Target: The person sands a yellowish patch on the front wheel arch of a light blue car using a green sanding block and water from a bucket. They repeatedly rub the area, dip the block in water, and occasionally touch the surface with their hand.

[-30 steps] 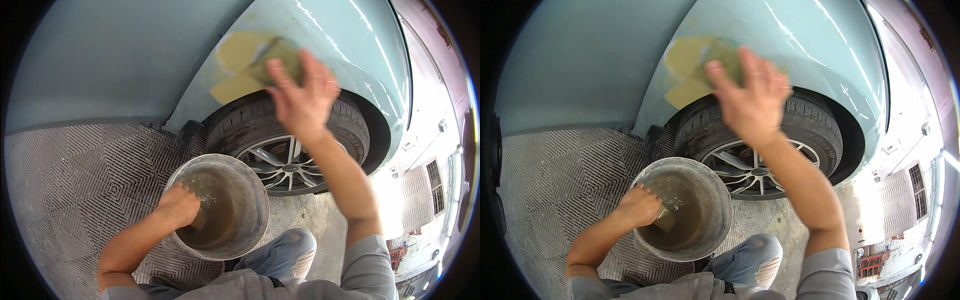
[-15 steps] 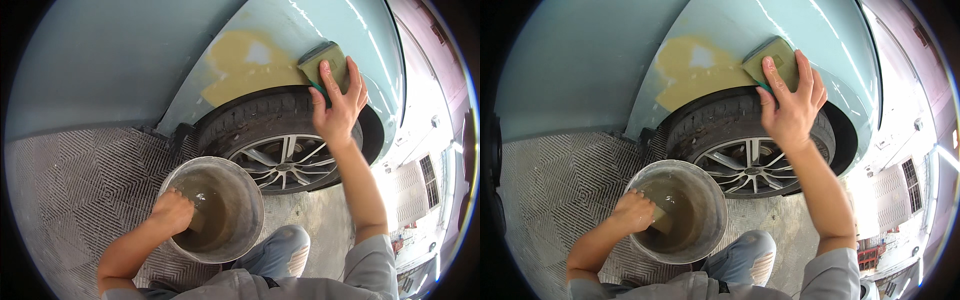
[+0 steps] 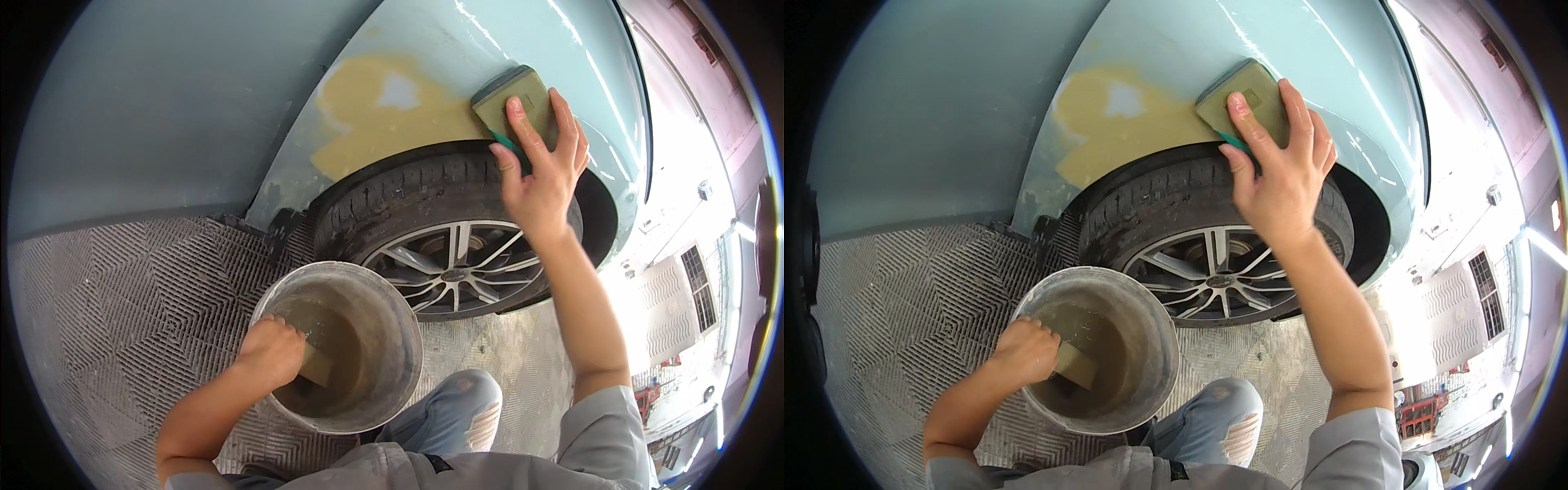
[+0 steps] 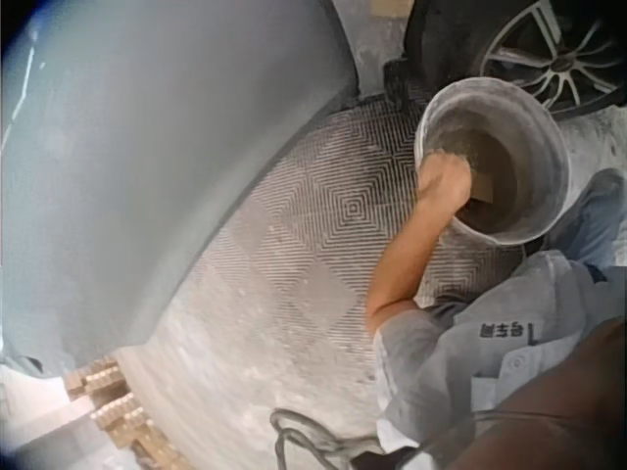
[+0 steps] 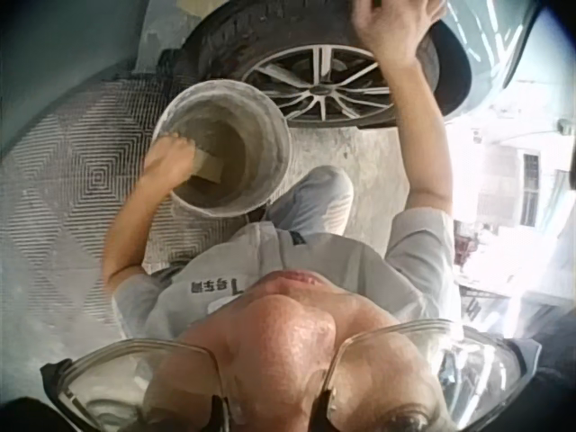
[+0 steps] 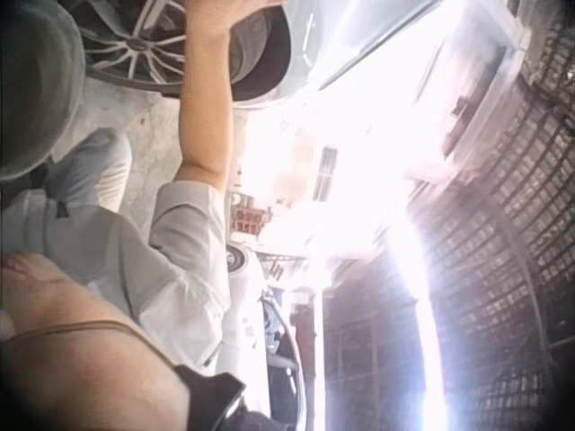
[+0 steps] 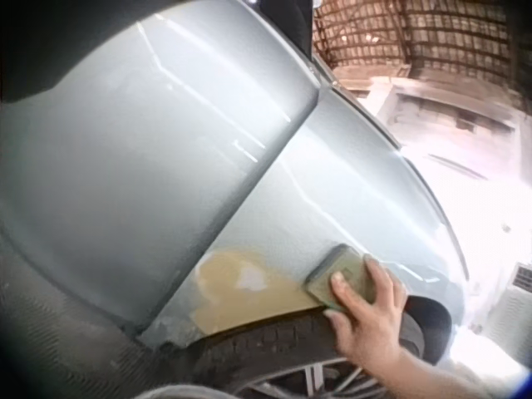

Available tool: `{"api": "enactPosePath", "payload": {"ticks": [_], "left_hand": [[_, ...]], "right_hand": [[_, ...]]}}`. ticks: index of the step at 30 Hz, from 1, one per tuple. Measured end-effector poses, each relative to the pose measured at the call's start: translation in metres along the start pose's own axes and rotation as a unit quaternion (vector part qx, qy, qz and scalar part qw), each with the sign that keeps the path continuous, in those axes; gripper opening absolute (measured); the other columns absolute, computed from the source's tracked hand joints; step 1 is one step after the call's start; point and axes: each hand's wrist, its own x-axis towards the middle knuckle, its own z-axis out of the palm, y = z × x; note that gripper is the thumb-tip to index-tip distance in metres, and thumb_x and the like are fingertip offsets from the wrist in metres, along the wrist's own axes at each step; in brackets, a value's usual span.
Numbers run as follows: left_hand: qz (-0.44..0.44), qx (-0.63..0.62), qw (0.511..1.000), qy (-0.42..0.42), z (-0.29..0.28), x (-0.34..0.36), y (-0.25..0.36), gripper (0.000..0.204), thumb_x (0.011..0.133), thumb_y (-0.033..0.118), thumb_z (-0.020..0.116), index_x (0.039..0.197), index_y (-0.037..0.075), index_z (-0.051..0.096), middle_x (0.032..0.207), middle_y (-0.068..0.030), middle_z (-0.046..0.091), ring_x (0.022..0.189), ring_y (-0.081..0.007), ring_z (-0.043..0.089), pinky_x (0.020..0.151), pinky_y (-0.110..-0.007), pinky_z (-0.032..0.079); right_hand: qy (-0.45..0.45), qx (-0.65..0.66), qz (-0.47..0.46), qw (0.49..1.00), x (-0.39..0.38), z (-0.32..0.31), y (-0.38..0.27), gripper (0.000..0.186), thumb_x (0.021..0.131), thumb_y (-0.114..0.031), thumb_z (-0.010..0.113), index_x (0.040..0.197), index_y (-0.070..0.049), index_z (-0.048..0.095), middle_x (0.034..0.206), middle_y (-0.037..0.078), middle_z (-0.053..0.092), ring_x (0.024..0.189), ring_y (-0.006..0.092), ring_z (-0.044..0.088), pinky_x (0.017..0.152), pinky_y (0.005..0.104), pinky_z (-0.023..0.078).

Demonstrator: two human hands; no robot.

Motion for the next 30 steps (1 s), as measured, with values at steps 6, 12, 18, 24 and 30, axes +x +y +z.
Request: {"api": "enactPosePath", "payload": {"ticks": [6,12,18,24,30], "left_hand": [[-0.006,0.005,1.0,0.001,0.0,0.0,0.001,0.015,0.08,0.018,0.057,0.084,0.009,0.068,0.086,-0.0076,0.07,0.089,-0.0217,0.065,0.083,-0.034,0.046],[-0.013,-0.008,1.0,-0.012,-0.005,-0.001,0.001,0.015,0.08,0.018,0.057,0.085,0.009,0.068,0.086,-0.0078,0.07,0.088,-0.0217,0.065,0.082,-0.033,0.047],[-0.009,-0.002,1.0,0.0,0.003,0.001,0.001,0.016,0.08,0.018,0.056,0.086,0.009,0.068,0.087,-0.0082,0.07,0.086,-0.0216,0.066,0.08,-0.034,0.048],[-0.01,0.0,1.0,0.025,0.006,0.001,-0.001,0.024,0.081,0.031,0.063,0.083,0.007,0.067,0.082,-0.0094,0.07,0.081,-0.0236,0.066,0.076,-0.037,0.049],[-0.008,-0.024,0.999,0.04,0.008,0.0,-0.001,0.029,0.081,0.036,0.064,0.08,0.007,0.066,0.075,-0.0108,0.068,0.076,-0.0244,0.067,0.072,-0.037,0.049]], "right_hand": [[-0.235,0.067,-0.143,0.959,-0.016,0.062,-0.107,0.06,0.076,-0.011,0.064,0.13,-0.035,0.053,0.144,0.002,0.038,0.126,0.0284,0.04,0.097,0.0537,0.036],[-0.225,0.057,-0.046,0.972,-0.007,0.023,-0.035,0.052,0.082,-0.018,0.066,0.13,-0.033,0.052,0.141,0.006,0.041,0.121,0.0347,0.046,0.096,0.0587,0.037],[-0.007,0.005,0.058,0.998,-0.011,0.021,-0.023,0.048,0.073,-0.02,0.076,0.121,-0.023,0.067,0.135,0.015,0.048,0.116,0.0319,0.048,0.096,0.0447,0.034],[-0.167,0.086,-0.124,0.974,-0.008,0.062,-0.11,0.057,0.074,-0.013,0.069,0.125,-0.036,0.058,0.141,0.003,0.043,0.119,0.029,0.046,0.095,0.05,0.038],[-0.01,0.035,0.041,0.998,0.001,0.017,-0.016,0.05,0.075,-0.019,0.074,0.122,-0.03,0.064,0.142,0.009,0.042,0.115,0.0317,0.048,0.094,0.0487,0.035]]}}
